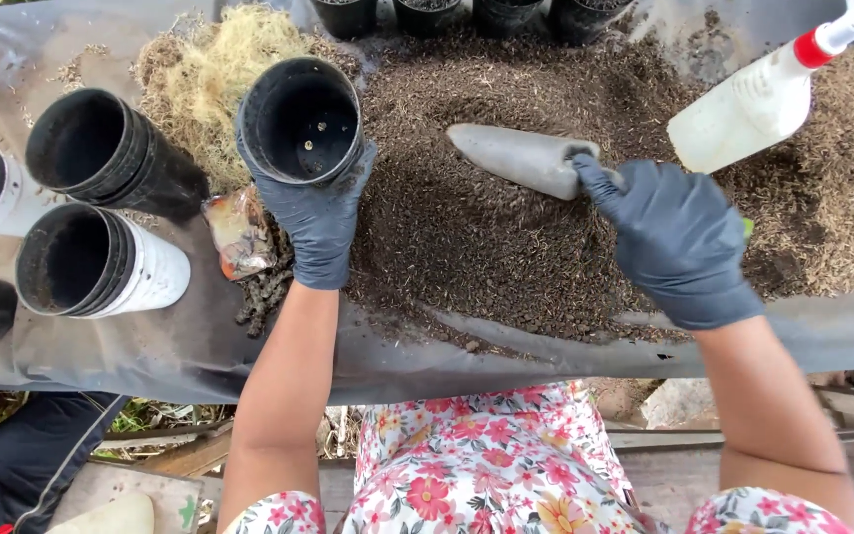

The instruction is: Mixing soil on a workspace and filling small plastic pots for planting using a hand trowel.

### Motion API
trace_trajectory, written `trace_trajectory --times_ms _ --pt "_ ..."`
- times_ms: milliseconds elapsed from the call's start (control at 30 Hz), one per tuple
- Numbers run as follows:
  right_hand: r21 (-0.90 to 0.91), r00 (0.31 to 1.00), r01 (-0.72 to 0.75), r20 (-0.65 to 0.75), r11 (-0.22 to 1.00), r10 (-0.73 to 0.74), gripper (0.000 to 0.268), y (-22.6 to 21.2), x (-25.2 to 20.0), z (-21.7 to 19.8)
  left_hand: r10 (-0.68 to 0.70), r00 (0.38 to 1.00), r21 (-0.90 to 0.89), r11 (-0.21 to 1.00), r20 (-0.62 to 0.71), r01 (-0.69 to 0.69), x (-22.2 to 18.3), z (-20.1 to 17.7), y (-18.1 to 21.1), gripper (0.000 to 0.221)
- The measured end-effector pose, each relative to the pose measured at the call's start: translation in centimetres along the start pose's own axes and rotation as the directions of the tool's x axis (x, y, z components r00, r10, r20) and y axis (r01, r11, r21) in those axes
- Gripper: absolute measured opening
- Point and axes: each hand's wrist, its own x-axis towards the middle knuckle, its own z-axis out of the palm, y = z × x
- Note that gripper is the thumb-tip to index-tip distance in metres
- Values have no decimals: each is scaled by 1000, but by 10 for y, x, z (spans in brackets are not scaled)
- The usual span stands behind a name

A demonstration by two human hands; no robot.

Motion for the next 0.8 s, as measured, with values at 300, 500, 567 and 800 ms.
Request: trace_trajectory --times_ms 300,500,567,800 --pt "-204 995 76 -47 976 -88 56 46 -46 -1 9 1000 -5 1000 -6 -9 1 3 7 101" --pt "256 991 -113 93 960 92 39 49 -79 10 21 1000 -22 1000 -12 -21 8 8 24 93" --pt "241 942 -275 262 931 210 17 45 -87 11 18 1000 23 1000 -4 -18 5 7 21 100" --pt "179 958 -273 144 945 249 24 25 -15 21 38 999 9 999 38 -38 7 3 18 103"
